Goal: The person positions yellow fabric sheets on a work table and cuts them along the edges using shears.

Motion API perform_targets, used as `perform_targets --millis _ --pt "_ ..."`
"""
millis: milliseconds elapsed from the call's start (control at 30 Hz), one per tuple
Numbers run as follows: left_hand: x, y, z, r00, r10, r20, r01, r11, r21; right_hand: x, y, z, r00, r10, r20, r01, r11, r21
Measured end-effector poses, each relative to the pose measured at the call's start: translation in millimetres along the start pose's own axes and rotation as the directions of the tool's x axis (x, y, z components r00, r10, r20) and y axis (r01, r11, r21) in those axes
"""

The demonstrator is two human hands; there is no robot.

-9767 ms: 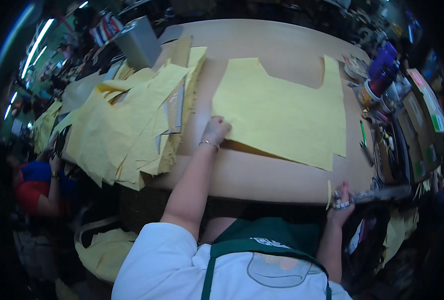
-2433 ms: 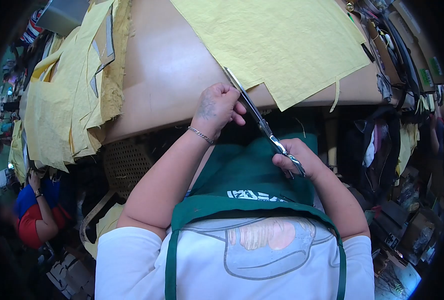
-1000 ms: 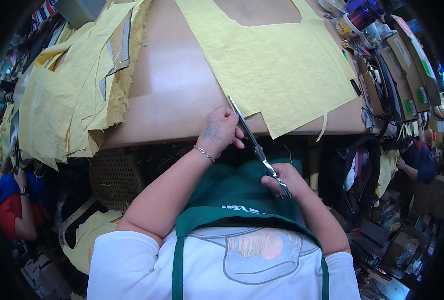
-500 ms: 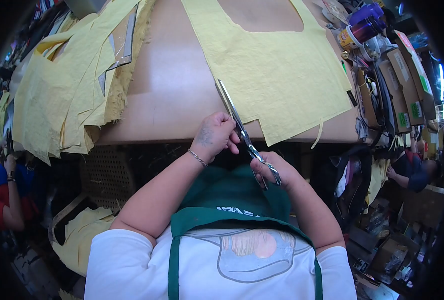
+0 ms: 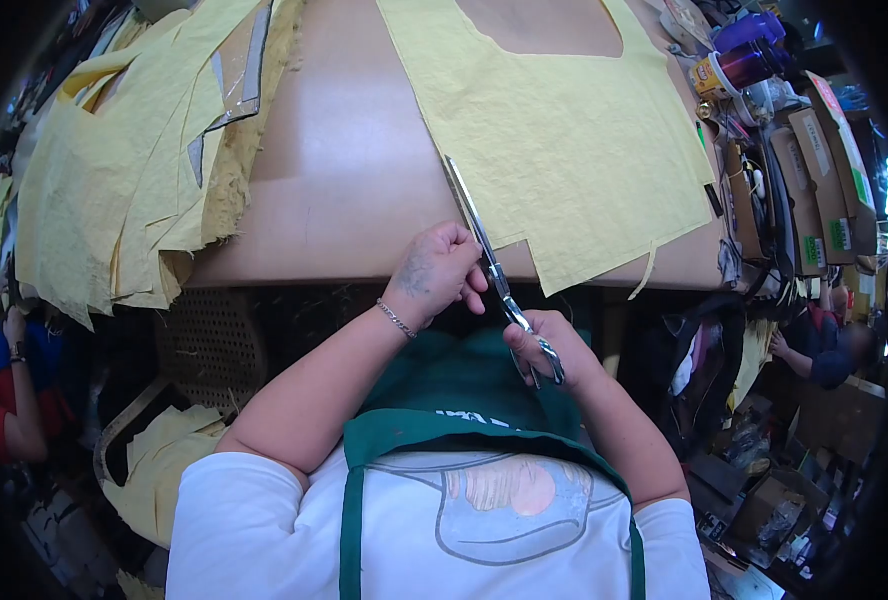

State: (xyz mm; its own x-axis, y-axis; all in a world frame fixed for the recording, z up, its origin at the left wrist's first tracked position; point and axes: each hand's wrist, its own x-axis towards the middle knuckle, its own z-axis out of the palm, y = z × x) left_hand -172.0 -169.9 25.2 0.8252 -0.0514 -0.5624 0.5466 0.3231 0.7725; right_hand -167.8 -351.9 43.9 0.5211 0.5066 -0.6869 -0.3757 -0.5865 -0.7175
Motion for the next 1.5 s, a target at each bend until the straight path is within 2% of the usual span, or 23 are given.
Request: perform_targets --millis 267,467,567,667,900,1100,1400,1500 --pt "0 1 -1 1.000 -0.016 0.016 0.016 1.000 -0.019 -1 -2 0 0.997 0.081 0.000 -0.081 0.997 0.017" --pt "-1 0 -3 0.999 -0.019 0.038 0.020 0.999 -0.042 9 -9 -9 0.997 0.037 0.068 -0.040 0.999 0.037" --pt "-2 -1 -6 0.998 -0.015 0.059 0.017 0.999 -0.029 22 -20 -13 0.997 0.001 0.080 0.002 0.999 -0.033" --pt "-3 -1 -7 0.997 -0.017 0.080 0.021 0.999 -0.049 33 -29 -16 0.991 0.011 0.134 -0.007 1.000 -0.028" --pt "-3 0 -10 0.995 -0.028 0.099 0.037 0.996 -0.084 34 -39 -14 0.997 -0.021 0.078 0.030 0.992 -0.121" --pt "-3 -1 -10 0.993 -0.015 0.119 0.027 0.995 -0.097 34 -31 -7 1.000 -0.002 0.026 0.002 1.000 -0.016" --pt "-3 -4 -11 0.994 0.000 0.112 0.006 0.999 -0.048 32 -42 -2 0.996 0.087 -0.023 -0.087 0.996 -0.009" --pt "-3 -4 -12 0.993 -0.007 0.122 0.015 0.998 -0.066 32 -38 -4 0.997 0.072 -0.014 -0.072 0.997 0.000"
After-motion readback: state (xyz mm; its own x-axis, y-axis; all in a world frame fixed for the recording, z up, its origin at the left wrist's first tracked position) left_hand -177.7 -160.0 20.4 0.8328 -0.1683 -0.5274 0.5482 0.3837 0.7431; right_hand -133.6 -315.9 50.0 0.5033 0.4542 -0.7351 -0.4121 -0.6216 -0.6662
